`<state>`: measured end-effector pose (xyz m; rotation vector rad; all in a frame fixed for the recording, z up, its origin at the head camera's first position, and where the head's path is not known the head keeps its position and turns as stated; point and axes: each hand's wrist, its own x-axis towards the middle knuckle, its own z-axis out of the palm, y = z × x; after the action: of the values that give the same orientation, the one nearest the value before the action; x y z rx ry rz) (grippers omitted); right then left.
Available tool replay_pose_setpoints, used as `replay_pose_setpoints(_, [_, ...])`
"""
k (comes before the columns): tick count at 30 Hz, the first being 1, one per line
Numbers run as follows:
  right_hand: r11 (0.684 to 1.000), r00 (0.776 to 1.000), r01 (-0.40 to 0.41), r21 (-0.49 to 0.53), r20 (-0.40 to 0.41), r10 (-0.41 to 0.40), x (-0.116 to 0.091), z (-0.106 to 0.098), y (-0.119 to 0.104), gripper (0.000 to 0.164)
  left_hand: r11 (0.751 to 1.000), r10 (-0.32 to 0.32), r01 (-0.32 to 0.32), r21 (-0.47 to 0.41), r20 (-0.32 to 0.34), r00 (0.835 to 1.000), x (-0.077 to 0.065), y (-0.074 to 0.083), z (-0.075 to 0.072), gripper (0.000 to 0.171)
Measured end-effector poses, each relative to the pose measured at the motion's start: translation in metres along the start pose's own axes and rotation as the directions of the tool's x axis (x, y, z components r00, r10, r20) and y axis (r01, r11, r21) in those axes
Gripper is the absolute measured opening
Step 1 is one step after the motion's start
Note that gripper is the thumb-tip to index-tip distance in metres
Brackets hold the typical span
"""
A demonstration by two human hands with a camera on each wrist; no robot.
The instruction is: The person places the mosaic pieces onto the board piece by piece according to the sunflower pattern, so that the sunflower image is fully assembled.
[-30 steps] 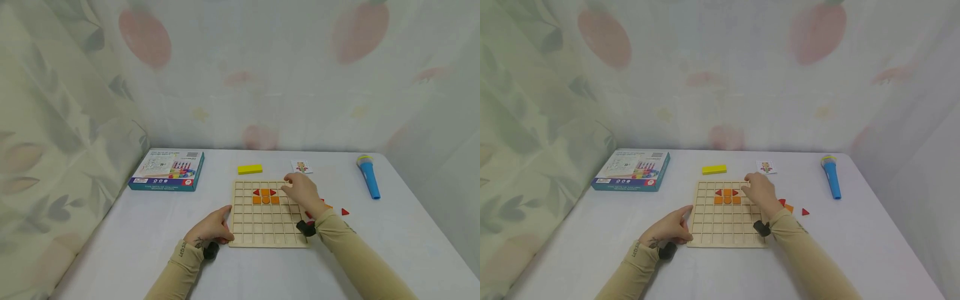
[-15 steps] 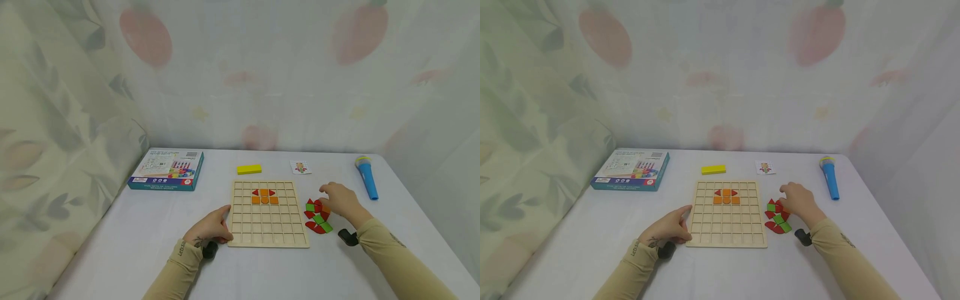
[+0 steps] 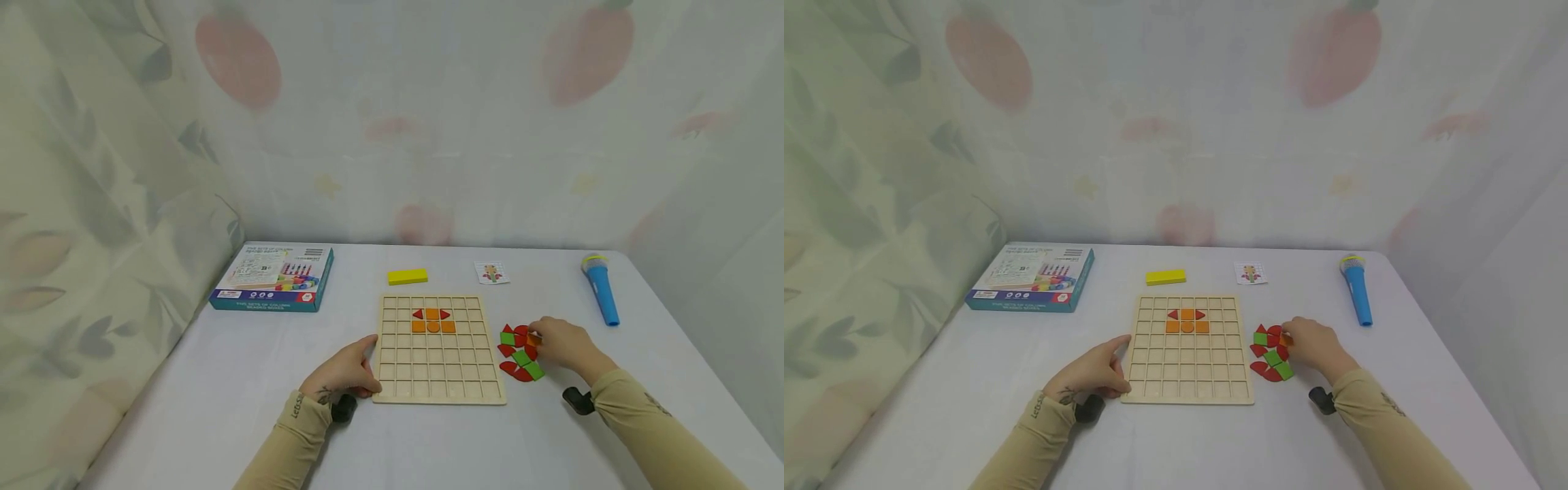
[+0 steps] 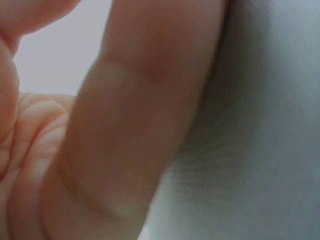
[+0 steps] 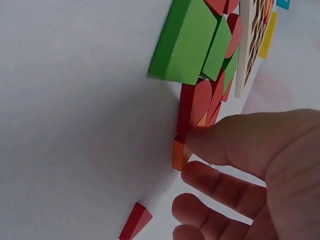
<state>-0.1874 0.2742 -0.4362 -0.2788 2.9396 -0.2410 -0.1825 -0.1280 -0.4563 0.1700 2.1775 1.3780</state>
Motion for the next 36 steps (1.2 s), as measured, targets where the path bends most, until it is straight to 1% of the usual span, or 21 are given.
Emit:
replay_pose_setpoints(6, [1.0, 1.0, -0.002, -0.008, -0.003, 0.002, 0.003, 0.003, 0.0, 0.031, 1.0, -0.006, 0.006, -0.002, -0.005, 1.0, -0.001, 0.001, 0.0, 0.104])
replay_pose_setpoints(10, [1.0, 1.0, -0.02, -0.009, 0.005, 0.02, 0.003, 0.003, 0.0, 0.029, 1.0, -0.006, 0.006, -0.011, -0.002, 1.0, -0.001, 0.001, 0.001, 0.104])
replay_pose_setpoints(17, [0.998, 0.998, -0.056, 0.026, 0.008, 0.055, 0.001, 0.0, -0.001, 0.027, 1.0, 0.006, -0.006, -0.031, 0.004, 1.0, 0.001, -0.001, 0.0, 0.106])
replay_pose_setpoints(19, [0.997, 0.998, -0.064, 0.039, 0.011, 0.063, 0.0, -0.003, -0.001, 0.024, 1.0, 0.005, -0.005, -0.025, 0.002, 1.0, 0.001, -0.002, 0.001, 0.106])
replay_pose_setpoints(25, [0.996, 0.997, -0.066, 0.065, 0.03, 0.064, -0.001, -0.016, -0.006, 0.008, 1.0, 0.0, 0.0, -0.018, -0.003, 1.0, 0.0, -0.001, 0.001, 0.106])
replay_pose_setpoints(27, [0.994, 0.997, -0.075, 0.073, 0.031, 0.073, 0.0, -0.021, -0.009, 0.006, 1.0, 0.0, 0.0, -0.02, -0.003, 1.0, 0.0, -0.001, 0.001, 0.106])
replay_pose_setpoints(30, [0.986, 0.995, -0.104, 0.133, 0.016, 0.102, 0.004, -0.029, -0.019, 0.009, 1.0, -0.002, 0.002, -0.02, -0.005, 1.0, 0.0, -0.001, 0.002, 0.105])
replay_pose_setpoints(32, [0.973, 0.993, -0.111, 0.2, -0.007, 0.115, 0.008, -0.034, -0.03, 0.011, 1.0, -0.003, 0.003, -0.017, -0.007, 1.0, 0.0, -0.001, 0.002, 0.105])
replay_pose_setpoints(34, [0.955, 0.993, -0.099, 0.278, -0.032, 0.113, 0.014, -0.035, -0.043, 0.012, 1.0, -0.001, 0.0, -0.015, -0.008, 1.0, 0.0, -0.001, 0.002, 0.105])
replay_pose_setpoints(36, [0.929, 0.994, -0.081, 0.362, -0.034, 0.101, 0.021, -0.034, -0.057, 0.013, 1.0, 0.004, -0.005, -0.015, -0.007, 1.0, 0.0, -0.001, 0.001, 0.106])
